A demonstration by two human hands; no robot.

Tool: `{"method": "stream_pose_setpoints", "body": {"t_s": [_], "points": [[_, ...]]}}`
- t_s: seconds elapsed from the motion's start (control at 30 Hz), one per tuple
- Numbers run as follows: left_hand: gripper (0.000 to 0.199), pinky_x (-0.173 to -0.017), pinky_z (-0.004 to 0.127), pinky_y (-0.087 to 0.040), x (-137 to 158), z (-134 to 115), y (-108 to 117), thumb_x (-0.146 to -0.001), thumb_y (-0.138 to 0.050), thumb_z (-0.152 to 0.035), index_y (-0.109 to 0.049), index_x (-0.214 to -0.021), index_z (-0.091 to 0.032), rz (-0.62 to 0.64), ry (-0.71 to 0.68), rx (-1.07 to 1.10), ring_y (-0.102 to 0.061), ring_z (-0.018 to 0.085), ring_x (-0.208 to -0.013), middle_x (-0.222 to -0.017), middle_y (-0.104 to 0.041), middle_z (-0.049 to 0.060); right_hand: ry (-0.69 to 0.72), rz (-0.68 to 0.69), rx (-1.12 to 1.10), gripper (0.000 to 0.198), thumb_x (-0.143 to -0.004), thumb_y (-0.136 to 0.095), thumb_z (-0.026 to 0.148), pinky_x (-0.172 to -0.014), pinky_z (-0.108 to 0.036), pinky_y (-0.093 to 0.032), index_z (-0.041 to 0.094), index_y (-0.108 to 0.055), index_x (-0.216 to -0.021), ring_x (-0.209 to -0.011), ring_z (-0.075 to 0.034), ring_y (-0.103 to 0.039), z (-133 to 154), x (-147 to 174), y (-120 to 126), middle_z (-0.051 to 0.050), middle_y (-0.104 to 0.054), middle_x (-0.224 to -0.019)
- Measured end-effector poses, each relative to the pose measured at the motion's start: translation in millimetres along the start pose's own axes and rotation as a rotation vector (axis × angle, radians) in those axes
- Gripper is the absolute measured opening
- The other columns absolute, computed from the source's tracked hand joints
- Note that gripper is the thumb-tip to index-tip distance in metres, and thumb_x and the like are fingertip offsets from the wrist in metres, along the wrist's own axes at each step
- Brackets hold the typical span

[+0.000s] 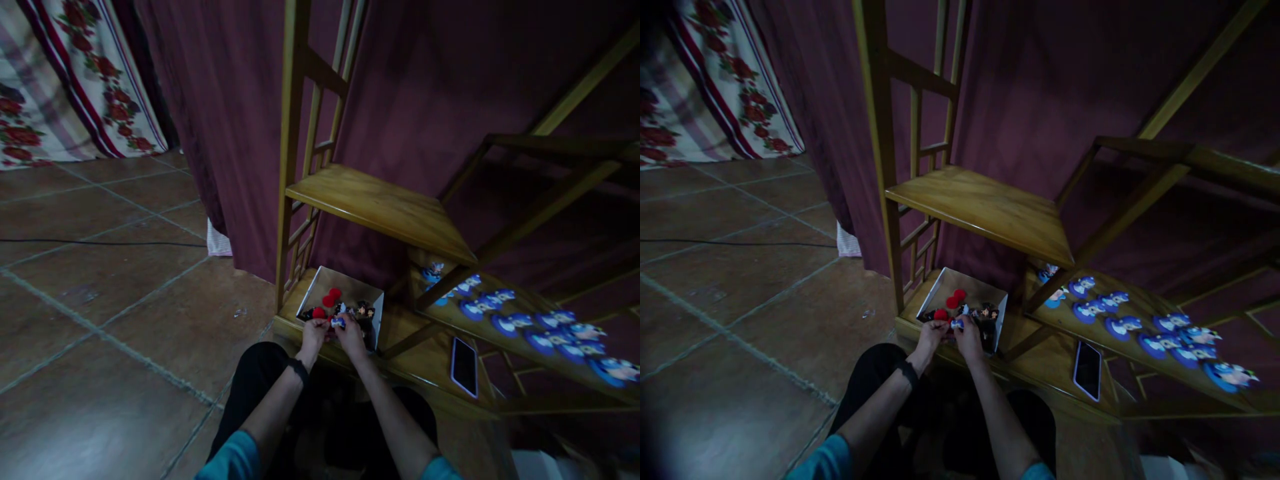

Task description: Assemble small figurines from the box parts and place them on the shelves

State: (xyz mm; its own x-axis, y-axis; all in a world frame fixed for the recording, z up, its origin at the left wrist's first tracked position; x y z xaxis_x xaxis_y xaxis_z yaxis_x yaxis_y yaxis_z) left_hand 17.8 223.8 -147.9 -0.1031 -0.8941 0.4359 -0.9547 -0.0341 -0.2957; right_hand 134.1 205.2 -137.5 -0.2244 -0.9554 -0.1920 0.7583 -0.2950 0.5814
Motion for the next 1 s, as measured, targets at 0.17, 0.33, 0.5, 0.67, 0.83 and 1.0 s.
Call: {"method": "stream_pose_setpoints", "body": {"t_s": [0.17,0.33,0.5,0.67,0.83,1.0], "points": [[0.010,-0.038,0.020,-0.035,5.9,-4.0,-4.6,-0.064,-0.066,-0.019,-0.061,-0.057,-0.013,-0.012,-0.043,-0.001,-0.054,0.012,-0.039,-0.043,-0.056,-0.001,-0.022,-0.054,-0.028,0.016,-0.068,-0.055,0.022,-0.076,-0.034,-0.046,0.023,-0.063,-0.082,-0.081,-0.022,-0.061,2.2,4.9,0.9,-0.004,-0.066,-0.083],[0.015,-0.042,0.021,-0.037,20.3,-25.2,-9.3,-0.060,-0.071,-0.026,-0.067,-0.065,-0.013,0.070,-0.129,0.017,-0.055,0.012,-0.043,-0.050,-0.063,0.001,-0.072,-0.110,-0.142,0.026,-0.073,-0.053,0.033,-0.072,-0.033,-0.049,0.019,-0.062,-0.093,-0.077,-0.021,-0.062,7.7,7.9,11.3,-0.005,-0.067,-0.084],[0.024,-0.045,0.021,-0.039,43.5,-51.2,-7.1,-0.057,-0.073,-0.028,-0.071,-0.075,-0.013,0.116,-0.210,0.040,-0.055,0.011,-0.048,-0.057,-0.066,0.002,-0.168,-0.050,-0.511,0.032,-0.070,-0.059,0.038,-0.064,-0.030,-0.052,0.019,-0.061,-0.095,-0.072,-0.019,-0.062,30.5,11.5,25.4,-0.004,-0.066,-0.085],[0.027,-0.047,0.021,-0.039,67.8,-67.3,-1.1,-0.058,-0.072,-0.033,-0.072,-0.075,-0.013,0.114,-0.249,0.056,-0.055,0.012,-0.052,-0.058,-0.066,0.003,-0.111,-0.028,-0.469,0.032,-0.069,-0.061,0.037,-0.059,-0.028,-0.051,0.018,-0.060,-0.096,-0.066,-0.018,-0.062,56.5,19.1,39.4,-0.004,-0.065,-0.083],[0.028,-0.049,0.021,-0.037,88.3,-82.1,3.5,-0.058,-0.072,-0.036,-0.072,-0.072,-0.012,0.108,-0.285,0.064,-0.051,0.010,-0.050,-0.054,-0.063,0.002,0.035,-0.028,-0.277,0.027,-0.070,-0.060,0.031,-0.064,-0.027,-0.051,0.021,-0.062,-0.095,-0.072,-0.018,-0.062,83.0,27.3,56.9,-0.003,-0.066,-0.083],[0.031,-0.050,0.021,-0.037,107.3,-92.3,7.0,-0.057,-0.072,-0.040,-0.070,-0.071,-0.012,0.131,-0.311,0.123,-0.050,0.010,-0.050,-0.053,-0.062,0.001,-0.058,0.029,-0.460,0.032,-0.069,-0.061,0.033,-0.060,-0.027,-0.052,0.020,-0.058,-0.098,-0.063,-0.016,-0.063,103.5,36.0,65.0,-0.001,-0.064,-0.077]]}}
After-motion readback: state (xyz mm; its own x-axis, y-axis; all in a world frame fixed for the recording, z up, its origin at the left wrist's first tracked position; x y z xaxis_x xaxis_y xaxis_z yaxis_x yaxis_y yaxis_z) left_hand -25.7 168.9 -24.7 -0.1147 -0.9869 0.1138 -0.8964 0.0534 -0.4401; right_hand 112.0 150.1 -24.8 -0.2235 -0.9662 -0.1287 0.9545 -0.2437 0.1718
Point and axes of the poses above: each hand's wrist, its own x-axis away from the middle knuckle, its own y-axis out of the back of the hand, z = x × y, the point moved 1 cm from there along -x, towards the middle knuckle
